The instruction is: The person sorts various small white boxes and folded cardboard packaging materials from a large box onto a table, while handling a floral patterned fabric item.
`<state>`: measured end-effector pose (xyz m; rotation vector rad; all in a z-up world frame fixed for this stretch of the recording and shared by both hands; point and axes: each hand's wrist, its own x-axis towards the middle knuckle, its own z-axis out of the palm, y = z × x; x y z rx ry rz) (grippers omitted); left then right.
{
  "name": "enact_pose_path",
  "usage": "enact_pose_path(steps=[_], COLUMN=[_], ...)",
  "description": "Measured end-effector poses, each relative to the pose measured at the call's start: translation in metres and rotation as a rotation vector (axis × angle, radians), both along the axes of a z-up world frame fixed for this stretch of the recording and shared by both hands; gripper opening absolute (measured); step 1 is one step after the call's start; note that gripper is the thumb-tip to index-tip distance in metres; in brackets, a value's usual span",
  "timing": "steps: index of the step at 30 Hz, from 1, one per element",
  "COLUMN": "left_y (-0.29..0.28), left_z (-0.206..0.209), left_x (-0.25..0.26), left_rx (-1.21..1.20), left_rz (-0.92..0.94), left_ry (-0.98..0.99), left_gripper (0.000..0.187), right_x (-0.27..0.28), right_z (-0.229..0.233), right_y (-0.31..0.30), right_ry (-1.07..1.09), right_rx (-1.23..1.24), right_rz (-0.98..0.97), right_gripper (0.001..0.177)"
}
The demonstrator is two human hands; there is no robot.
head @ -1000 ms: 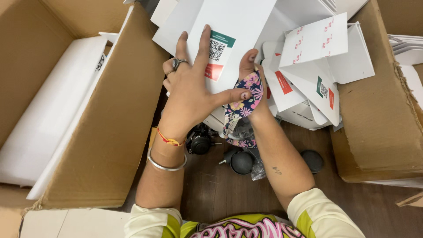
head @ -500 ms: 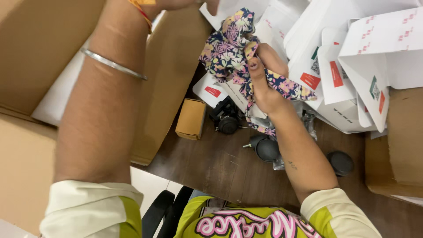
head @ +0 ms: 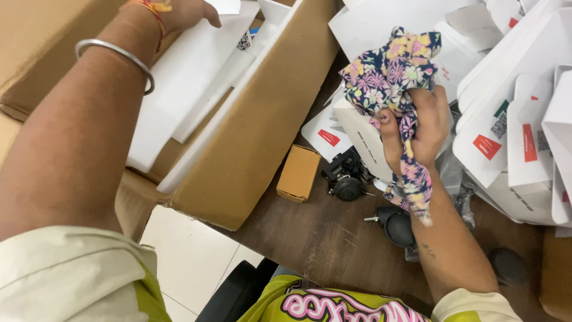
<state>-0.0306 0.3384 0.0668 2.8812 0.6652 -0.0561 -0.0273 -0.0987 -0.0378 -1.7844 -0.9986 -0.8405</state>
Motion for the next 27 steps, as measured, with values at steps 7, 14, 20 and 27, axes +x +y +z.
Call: enact_pose_path(steps=[7,14,20,27], left_y=[0.008,0.055,0.038,0.051], left_z=[-0.056,-0.136,-0.14,-0.169], left_x=[0.031,0.071,0.066,0.071], left_rx=[-0.065,0.238,0.203,0.446], left_rz=[0.287,0.182,0.106,-0.234], left_ry=[0.127,0.297,0.296,0.119], left_gripper=[0.104,0.089,0.1,0.049], right_x=[0.007,0.01,0.0,0.005], right_z=[-0.015,-0.014,0.004,-0.007], right_y=[0.001,0.006,0.017,0.015], right_ry=[0.041,0.023,0.059,0.079], right_rx=[0.035,0.06,0.093,0.095], right_rz=[-0.035,-0.015,0.019,0.027], right_gripper=[0.041,0.048,0.054,0.054])
